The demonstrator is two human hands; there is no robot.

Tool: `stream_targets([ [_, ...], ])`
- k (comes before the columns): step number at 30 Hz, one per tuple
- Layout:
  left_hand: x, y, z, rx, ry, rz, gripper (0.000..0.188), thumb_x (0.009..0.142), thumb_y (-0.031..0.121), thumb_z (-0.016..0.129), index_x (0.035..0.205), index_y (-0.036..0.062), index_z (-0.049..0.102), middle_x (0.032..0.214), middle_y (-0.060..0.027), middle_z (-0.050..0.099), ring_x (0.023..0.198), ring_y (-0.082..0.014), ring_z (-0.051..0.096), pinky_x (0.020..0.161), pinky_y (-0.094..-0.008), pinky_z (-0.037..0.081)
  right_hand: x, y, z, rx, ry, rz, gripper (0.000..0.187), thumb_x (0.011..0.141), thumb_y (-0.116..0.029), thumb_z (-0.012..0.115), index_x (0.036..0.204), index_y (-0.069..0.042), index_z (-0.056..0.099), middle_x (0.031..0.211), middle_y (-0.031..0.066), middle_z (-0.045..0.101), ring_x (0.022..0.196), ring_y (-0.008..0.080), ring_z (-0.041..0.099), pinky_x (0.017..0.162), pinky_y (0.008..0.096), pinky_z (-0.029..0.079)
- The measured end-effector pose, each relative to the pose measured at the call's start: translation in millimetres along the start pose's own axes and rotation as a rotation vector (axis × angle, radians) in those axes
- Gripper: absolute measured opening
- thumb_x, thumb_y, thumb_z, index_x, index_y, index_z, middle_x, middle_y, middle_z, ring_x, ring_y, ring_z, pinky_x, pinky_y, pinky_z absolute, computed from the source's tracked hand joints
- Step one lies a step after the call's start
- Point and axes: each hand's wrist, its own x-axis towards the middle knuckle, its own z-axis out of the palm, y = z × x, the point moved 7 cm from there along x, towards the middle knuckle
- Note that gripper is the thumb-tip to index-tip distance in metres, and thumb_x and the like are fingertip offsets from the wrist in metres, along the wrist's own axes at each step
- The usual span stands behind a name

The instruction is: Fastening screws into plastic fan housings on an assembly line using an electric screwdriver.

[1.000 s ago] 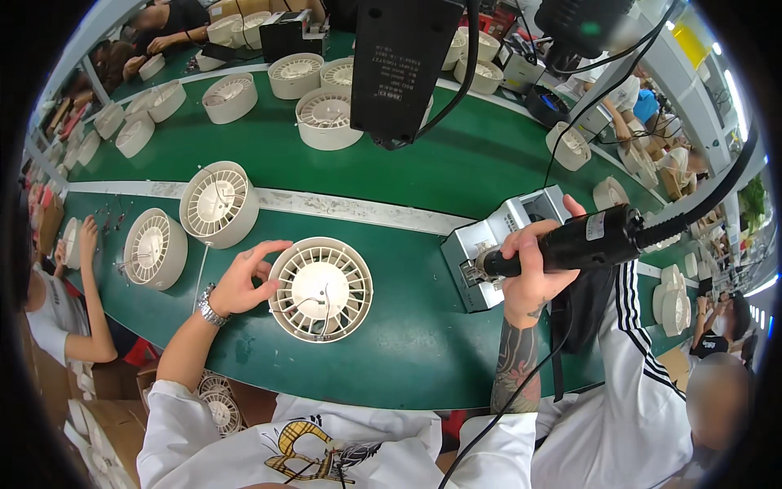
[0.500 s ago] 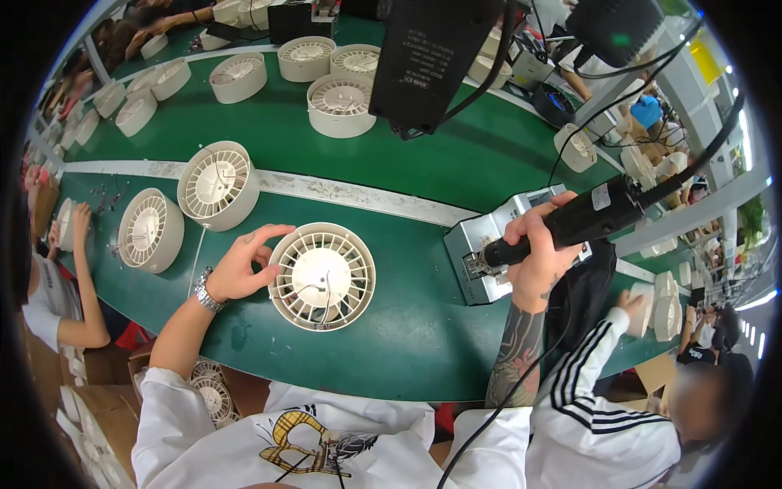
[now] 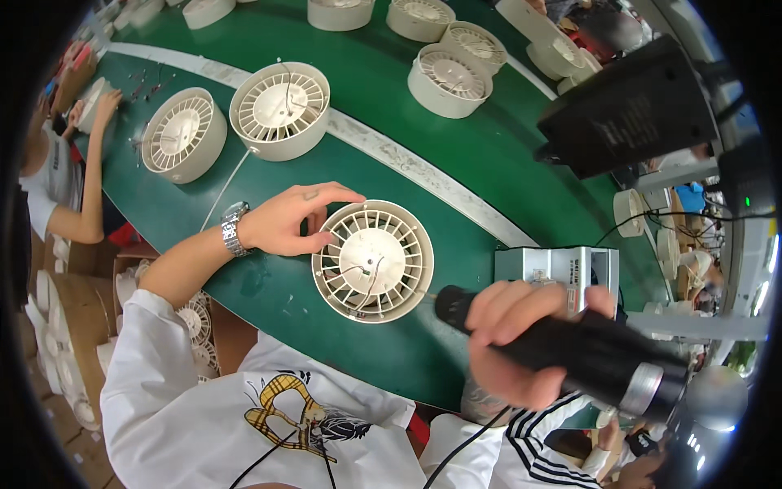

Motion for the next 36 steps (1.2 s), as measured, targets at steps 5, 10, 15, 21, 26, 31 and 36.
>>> stream_targets([
  [5,4,44,-13,0.252,0.228,0.467,0.048,0.076,0.017,0.06,0.122,0.0095,0.053,0.114,-0.0096,0.056,0.084,-0.0205,0.06,0.069,-0.0326,0.048,-12,6,32,0.0,-0.218,-0.043,0.065,0.085,-0.032,0.059,0.133,-0.005,0.026,0.069,0.009,0.05,0.049,0.017,0.048,0.045,0.0293,0.041],
  [10,-22,102,7,0.579,0.122,0.878,0.028,0.077,0.023,0.059,0.102,0.0116,0.061,0.106,-0.0054,0.057,0.095,-0.0189,0.055,0.077,-0.035,0.042,-20,3,37,0.075,-0.234,-0.094,0.071,0.085,-0.034,0.06,0.137,-0.005,0.02,0.069,0.01,0.052,0.05,0.0186,0.051,0.044,0.03,0.043],
  [15,-37,103,36,0.712,0.094,1.081,0.013,0.075,0.02,0.059,0.086,0.0131,0.061,0.09,-0.0006,0.054,0.088,-0.0145,0.053,0.077,-0.032,0.039,-21,2,42,0.087,-0.278,-0.109,0.073,0.085,-0.034,0.061,0.138,-0.006,0.019,0.07,0.0093,0.052,0.05,0.0178,0.051,0.043,0.0286,0.044],
  [21,-45,111,38,0.821,0.238,1.245,0.007,0.074,0.017,0.06,0.076,0.0109,0.057,0.081,0.0015,0.05,0.075,-0.012,0.05,0.066,-0.029,0.039,-19,-4,49,0.096,-0.304,-0.127,0.067,0.083,-0.033,0.063,0.132,-0.007,0.025,0.066,0.0071,0.052,0.046,0.0158,0.051,0.041,0.0264,0.045],
  [26,-61,123,37,0.795,0.252,1.418,0.013,0.074,0.011,0.058,0.064,0.0081,0.051,0.072,0.0007,0.048,0.063,-0.013,0.047,0.058,-0.0268,0.037,-20,-5,53,0.161,-0.273,-0.148,0.061,0.083,-0.032,0.064,0.126,-0.007,0.03,0.064,0.0065,0.052,0.044,0.0148,0.05,0.039,0.025,0.044],
  [31,-56,130,27,0.715,0.285,1.397,0.018,0.075,0.006,0.054,0.059,0.0074,0.047,0.064,0.0004,0.041,0.058,-0.0131,0.045,0.055,-0.0265,0.035,-21,-8,55,0.14,-0.274,-0.155,0.061,0.083,-0.032,0.065,0.126,-0.007,0.03,0.064,0.0069,0.053,0.044,0.014,0.05,0.039,0.0243,0.045],
  [36,-50,130,27,0.686,0.286,1.433,0.023,0.076,0.005,0.055,0.056,0.0075,0.042,0.061,0.0006,0.035,0.056,-0.0133,0.044,0.054,-0.027,0.035,-22,-11,52,0.12,-0.168,-0.201,0.061,0.082,-0.031,0.065,0.126,-0.007,0.03,0.064,0.0071,0.052,0.043,0.0135,0.05,0.038,0.0239,0.044],
])
